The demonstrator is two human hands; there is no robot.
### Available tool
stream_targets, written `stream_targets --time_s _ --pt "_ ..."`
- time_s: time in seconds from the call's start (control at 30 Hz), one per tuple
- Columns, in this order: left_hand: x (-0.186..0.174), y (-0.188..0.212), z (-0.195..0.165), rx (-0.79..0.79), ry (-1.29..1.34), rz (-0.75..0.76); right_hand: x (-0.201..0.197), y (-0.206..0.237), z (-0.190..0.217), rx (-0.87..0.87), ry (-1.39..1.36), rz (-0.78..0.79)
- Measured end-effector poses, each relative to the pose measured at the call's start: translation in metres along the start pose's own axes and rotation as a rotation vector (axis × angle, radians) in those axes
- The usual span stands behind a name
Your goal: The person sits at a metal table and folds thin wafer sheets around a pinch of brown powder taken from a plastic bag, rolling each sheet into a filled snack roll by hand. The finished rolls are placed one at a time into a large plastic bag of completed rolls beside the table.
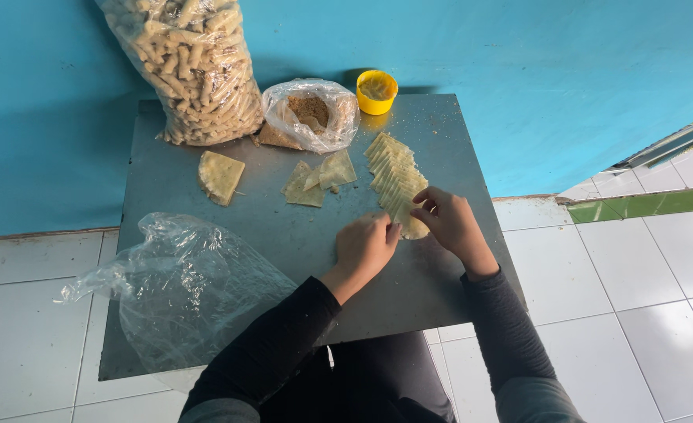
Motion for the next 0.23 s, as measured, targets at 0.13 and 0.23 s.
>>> stream_targets --time_s 0.13,0.23 --pt "0.0034 0.0011 0.0005 0.01 -0.034 0.012 -0.0008 -0.0011 -0.0013 -0.046 0.006 -0.035" --pt "0.0027 -0.0012 0.0008 0.019 -0.047 0.02 0.0014 -0.0035 -0.007 -0.04 0.015 -0.029"
Point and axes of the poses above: each hand's wrist, its own y-axis away from the middle knuckle, its own x-axis out of the palm, z = x × y, the point moved 8 cm from there along -y, towards the middle knuckle, and after that the axes turned 5 degrees about -y, right-handed, at the moved point
